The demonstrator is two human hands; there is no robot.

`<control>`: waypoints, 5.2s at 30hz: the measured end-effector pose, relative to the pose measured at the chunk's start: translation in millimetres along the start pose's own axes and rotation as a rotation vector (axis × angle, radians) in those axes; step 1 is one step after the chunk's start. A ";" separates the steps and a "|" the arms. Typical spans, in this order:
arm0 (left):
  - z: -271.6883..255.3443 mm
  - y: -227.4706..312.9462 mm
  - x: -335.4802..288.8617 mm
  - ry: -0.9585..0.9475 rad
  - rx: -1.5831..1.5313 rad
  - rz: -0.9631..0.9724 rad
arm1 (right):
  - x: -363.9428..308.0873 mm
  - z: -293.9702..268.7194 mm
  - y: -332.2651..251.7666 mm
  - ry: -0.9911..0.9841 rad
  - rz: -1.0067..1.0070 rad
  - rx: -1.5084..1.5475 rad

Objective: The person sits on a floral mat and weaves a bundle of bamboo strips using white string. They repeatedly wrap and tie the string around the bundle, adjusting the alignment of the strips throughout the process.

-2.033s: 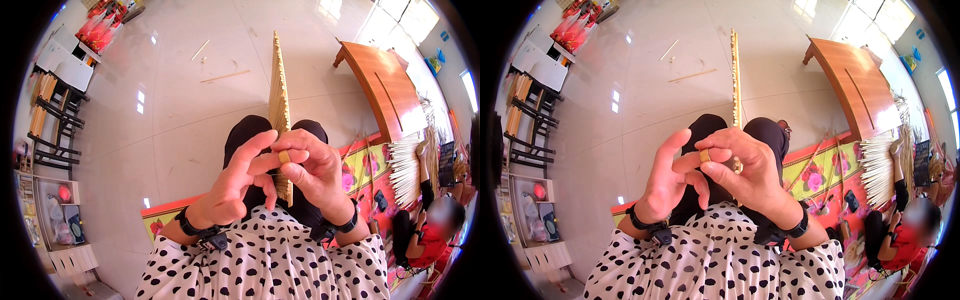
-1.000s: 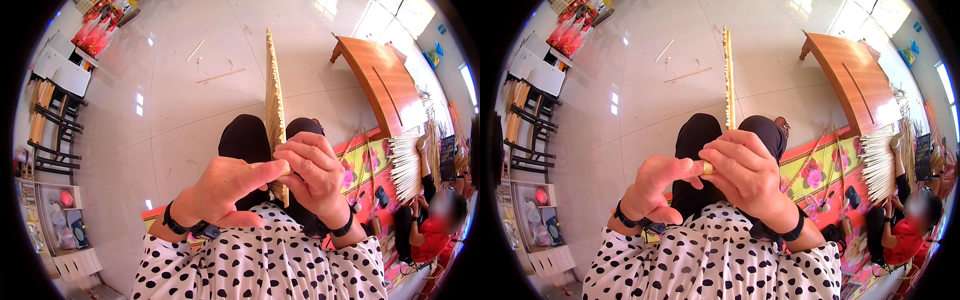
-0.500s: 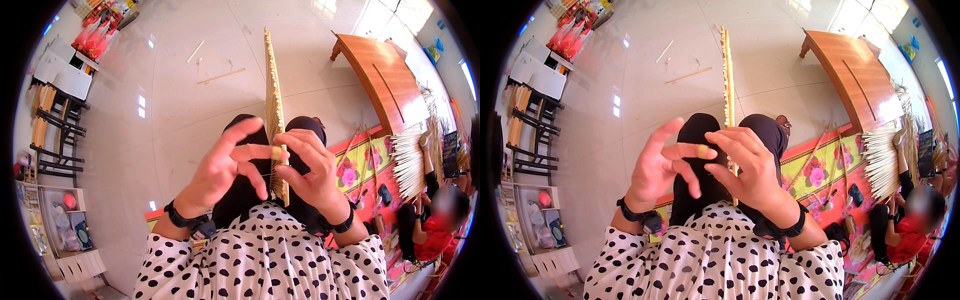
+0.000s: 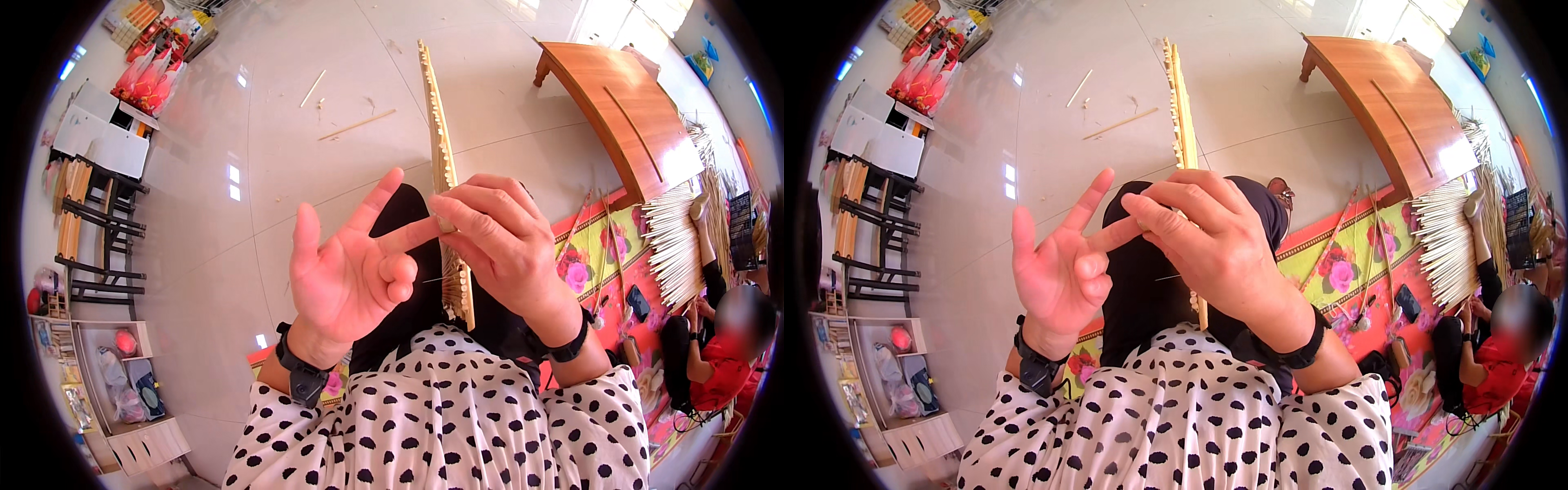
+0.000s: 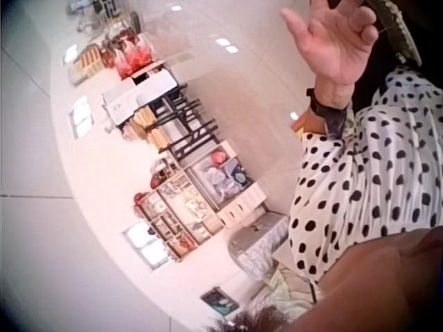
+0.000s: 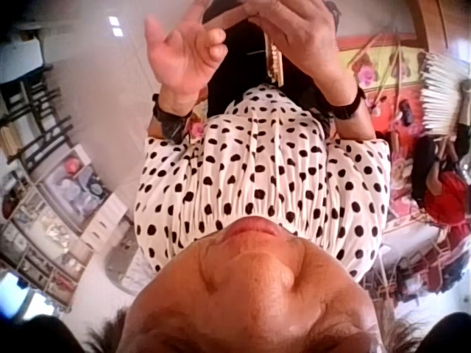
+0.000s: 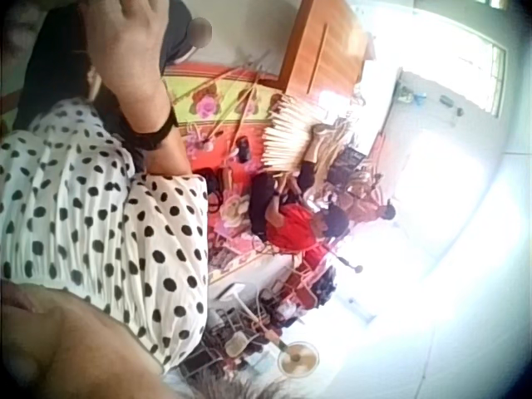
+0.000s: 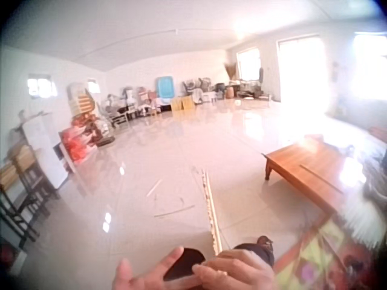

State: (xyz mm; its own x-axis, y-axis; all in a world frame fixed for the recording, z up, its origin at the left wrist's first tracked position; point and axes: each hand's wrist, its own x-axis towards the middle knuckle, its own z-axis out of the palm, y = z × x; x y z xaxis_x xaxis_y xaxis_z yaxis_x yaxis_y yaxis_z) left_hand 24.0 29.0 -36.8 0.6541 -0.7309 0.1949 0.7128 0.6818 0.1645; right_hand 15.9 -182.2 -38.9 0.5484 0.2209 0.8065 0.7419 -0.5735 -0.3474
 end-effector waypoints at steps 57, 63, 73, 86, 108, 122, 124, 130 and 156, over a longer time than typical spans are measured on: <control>-1.1 2.1 -9.8 -0.122 1.551 -0.071 | -23.7 0.4 6.3 -0.136 -0.007 -0.009; -0.4 -5.1 -7.1 -0.181 1.637 -0.054 | -25.8 -2.9 1.4 -0.150 0.012 -0.069; -4.7 -0.4 -0.7 -0.195 1.460 -0.176 | -29.3 -2.0 1.4 -0.203 -0.008 -0.060; -27.5 32.6 -13.5 0.405 1.990 0.226 | -51.7 -21.0 11.5 -0.075 0.409 -0.082; -61.3 16.8 72.7 -0.869 2.801 0.015 | -95.8 -17.5 -31.8 -0.775 0.619 0.249; -21.1 52.9 163.5 -0.572 2.539 -0.361 | -81.0 9.5 0.5 -0.023 0.788 0.075; -25.4 56.2 173.5 -0.571 2.511 -0.362 | -75.6 10.5 7.8 0.021 0.876 0.071; -17.7 55.7 197.6 -0.625 2.463 -0.331 | -52.1 20.1 14.6 0.118 0.719 -0.191; -130.5 -38.1 85.3 -0.110 1.908 0.337 | -37.1 4.2 28.2 0.255 0.755 -0.273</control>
State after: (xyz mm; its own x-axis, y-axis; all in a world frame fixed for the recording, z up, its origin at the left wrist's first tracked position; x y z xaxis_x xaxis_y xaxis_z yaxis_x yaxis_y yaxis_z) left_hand 85.7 -63.5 -152.6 0.6134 -0.6302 0.4760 -0.6388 -0.0415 0.7682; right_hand 18.0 -203.3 -80.7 0.7316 -0.4646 0.4989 0.0737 -0.6736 -0.7354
